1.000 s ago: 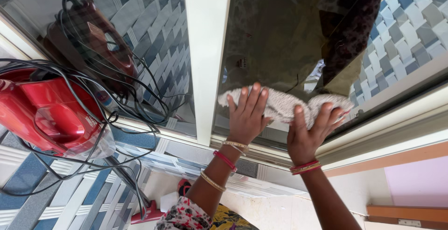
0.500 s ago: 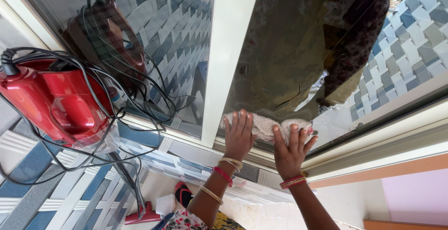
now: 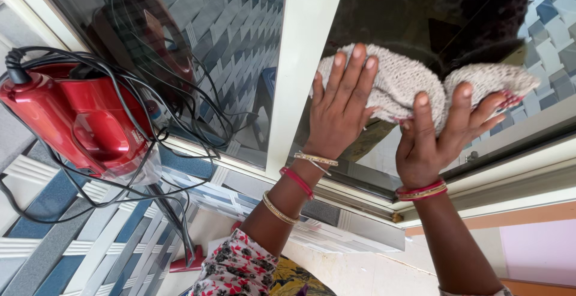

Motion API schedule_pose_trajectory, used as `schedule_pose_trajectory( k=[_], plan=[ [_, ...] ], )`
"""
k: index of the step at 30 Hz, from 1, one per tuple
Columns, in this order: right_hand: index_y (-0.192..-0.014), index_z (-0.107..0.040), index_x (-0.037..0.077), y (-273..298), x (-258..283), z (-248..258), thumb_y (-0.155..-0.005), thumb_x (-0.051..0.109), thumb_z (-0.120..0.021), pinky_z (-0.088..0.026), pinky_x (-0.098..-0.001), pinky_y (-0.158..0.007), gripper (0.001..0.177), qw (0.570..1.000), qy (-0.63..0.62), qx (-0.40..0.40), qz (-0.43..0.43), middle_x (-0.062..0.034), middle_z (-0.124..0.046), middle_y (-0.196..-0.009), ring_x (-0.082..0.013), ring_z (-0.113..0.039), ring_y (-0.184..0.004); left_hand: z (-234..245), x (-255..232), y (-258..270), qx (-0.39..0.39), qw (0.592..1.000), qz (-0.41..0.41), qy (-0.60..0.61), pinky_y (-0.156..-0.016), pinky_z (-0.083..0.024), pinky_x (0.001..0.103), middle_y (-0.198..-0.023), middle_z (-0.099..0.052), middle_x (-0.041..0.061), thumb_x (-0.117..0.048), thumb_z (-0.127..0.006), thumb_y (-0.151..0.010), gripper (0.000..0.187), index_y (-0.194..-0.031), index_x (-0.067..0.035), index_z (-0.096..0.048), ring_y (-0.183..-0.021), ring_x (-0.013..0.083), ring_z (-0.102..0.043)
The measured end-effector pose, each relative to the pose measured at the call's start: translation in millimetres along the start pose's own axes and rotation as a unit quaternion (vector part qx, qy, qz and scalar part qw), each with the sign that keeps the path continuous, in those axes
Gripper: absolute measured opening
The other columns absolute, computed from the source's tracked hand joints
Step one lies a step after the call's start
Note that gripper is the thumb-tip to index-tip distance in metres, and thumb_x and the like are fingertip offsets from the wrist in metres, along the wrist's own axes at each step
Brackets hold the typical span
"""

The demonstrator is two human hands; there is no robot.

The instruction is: The person wipes a glass window pane with a cloth, moving from top to bottom across the surface.

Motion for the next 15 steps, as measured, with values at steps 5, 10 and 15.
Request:
schedule_pose_trajectory(
  k=[5,10,15],
  plan=[
    [-0.157,-0.052,0.027,90,10,-27,-0.11,0.016,-0.057,-0.002,-0.0726,-0.129,0.048,0.997,-0.011,0.067,0.035,-0.0131,-0.02,-0.174,-0.0452,-0.002,-0.162,-46,27,100,0.042,0.999,0.003,-0.01,-0.129,-0.004,0.055,-0.172,-0.025,0.013,-0.048,-0.036,-0.113,0.064,-0.163,-0.009,-0.033,-0.161,0.0302,-0.015],
    [-0.158,-0.051,0.029,197,26,-68,-0.108,0.013,-0.062,-0.003,-0.066,-0.128,0.053,0.987,0.035,0.128,0.088,-0.0142,-0.02,-0.173,-0.0407,-0.004,-0.162,-86,58,213,0.133,0.99,0.045,0.008,-0.122,-0.025,0.059,-0.161,-0.037,0.022,-0.046,-0.046,-0.105,0.065,-0.153,-0.002,-0.042,-0.153,0.0396,-0.03],
    [-0.153,-0.053,0.031,282,45,-97,-0.098,0.01,-0.06,-0.02,-0.0672,-0.123,0.059,0.957,0.032,0.269,0.108,-0.0059,-0.03,-0.167,-0.033,-0.039,-0.138,-95,75,290,0.227,0.968,0.1,-0.015,-0.12,-0.029,0.055,-0.157,-0.042,0.023,-0.039,-0.056,-0.097,0.067,-0.148,0.004,-0.046,-0.149,0.0385,-0.036]
  ],
)
Point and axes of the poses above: each hand's wrist, its own y-axis away from the middle knuckle, its own z-axis out of the back of the hand, x = y × z, the point moved 9 cm from there along -y, towards the middle knuckle
